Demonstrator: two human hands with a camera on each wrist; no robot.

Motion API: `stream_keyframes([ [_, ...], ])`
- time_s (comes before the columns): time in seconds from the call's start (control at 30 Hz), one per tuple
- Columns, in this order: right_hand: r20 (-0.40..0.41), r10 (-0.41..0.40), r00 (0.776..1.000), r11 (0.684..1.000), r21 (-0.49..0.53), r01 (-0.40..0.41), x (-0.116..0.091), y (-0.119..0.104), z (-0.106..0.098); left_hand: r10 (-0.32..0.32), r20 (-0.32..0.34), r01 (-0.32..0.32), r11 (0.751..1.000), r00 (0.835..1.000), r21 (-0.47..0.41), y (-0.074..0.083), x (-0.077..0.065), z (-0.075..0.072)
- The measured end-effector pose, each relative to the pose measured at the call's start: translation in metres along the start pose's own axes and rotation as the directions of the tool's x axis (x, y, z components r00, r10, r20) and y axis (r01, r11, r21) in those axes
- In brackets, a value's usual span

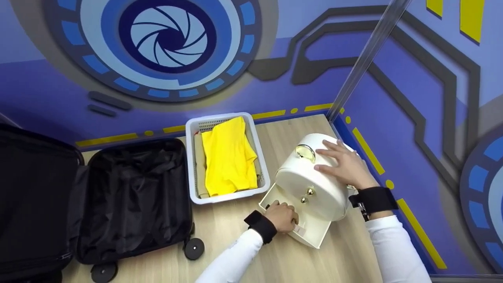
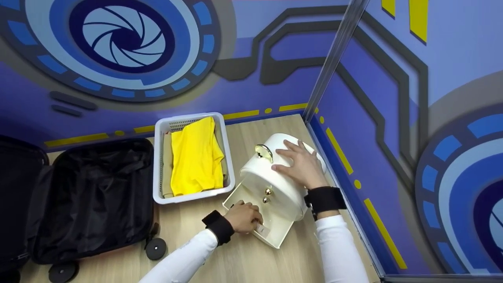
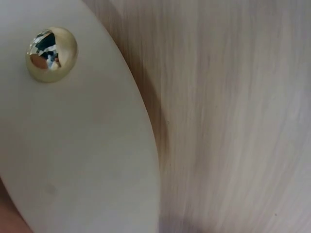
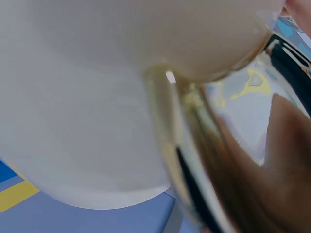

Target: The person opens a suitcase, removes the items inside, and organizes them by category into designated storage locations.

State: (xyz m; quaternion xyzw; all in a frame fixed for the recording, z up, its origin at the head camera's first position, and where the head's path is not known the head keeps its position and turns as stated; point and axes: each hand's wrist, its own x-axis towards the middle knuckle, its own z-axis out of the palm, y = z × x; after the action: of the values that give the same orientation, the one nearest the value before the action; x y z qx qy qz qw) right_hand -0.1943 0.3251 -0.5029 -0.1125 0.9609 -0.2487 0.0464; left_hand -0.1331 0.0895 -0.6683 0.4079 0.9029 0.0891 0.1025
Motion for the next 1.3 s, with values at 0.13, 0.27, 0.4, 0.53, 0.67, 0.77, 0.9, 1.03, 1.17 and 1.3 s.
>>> stream_keyframes([
  [0.13,0.0,0.004,1.0,1.0,-0.002,-0.004,0.0,0.0,0.0,0.023,-0.112,-0.031,0.997,0.993,-0.065,-0.004,-0.005,-0.005],
  [0.27,0.001,0.011,1.0,1.0,-0.007,-0.011,-0.001,0.0,-0.001,-0.018,-0.255,-0.049,0.967,0.967,-0.252,-0.01,-0.018,-0.018],
  [0.4,0.003,0.01,1.0,1.0,-0.004,-0.01,-0.001,0.001,-0.002,-0.121,-0.335,-0.069,0.861,0.934,-0.504,-0.019,-0.038,-0.03],
  [0.53,0.01,0.011,1.0,1.0,0.005,-0.011,-0.001,0.001,-0.002,-0.226,-0.334,-0.08,0.709,0.915,-0.7,-0.026,-0.061,-0.027],
  [0.67,0.013,0.015,1.0,1.0,0.008,-0.015,-0.001,0.002,-0.001,-0.275,-0.316,-0.085,0.618,0.908,-0.782,-0.027,-0.08,-0.008],
  [0.77,0.01,0.013,1.0,1.0,0.014,-0.013,0.0,0.002,0.0,-0.288,-0.271,-0.047,0.6,0.919,-0.799,-0.026,-0.09,0.012],
  [0.9,0.012,0.01,1.0,1.0,0.01,-0.011,0.0,0.001,0.0,-0.322,-0.184,0.034,0.568,0.929,-0.823,-0.02,-0.095,0.035],
  [1.03,0.014,0.012,1.0,1.0,0.002,-0.012,0.0,0.0,0.0,-0.389,-0.123,0.071,0.449,0.913,-0.891,-0.009,-0.095,0.049],
  [1.17,0.01,0.015,1.0,1.0,-0.004,-0.015,0.0,0.0,0.0,-0.455,-0.095,0.075,0.342,0.886,-0.937,0.0,-0.09,0.057],
  [1.3,0.003,0.017,1.0,1.0,-0.008,-0.017,-0.002,0.001,-0.001,-0.513,-0.065,0.102,0.291,0.856,-0.951,0.006,-0.083,0.061],
])
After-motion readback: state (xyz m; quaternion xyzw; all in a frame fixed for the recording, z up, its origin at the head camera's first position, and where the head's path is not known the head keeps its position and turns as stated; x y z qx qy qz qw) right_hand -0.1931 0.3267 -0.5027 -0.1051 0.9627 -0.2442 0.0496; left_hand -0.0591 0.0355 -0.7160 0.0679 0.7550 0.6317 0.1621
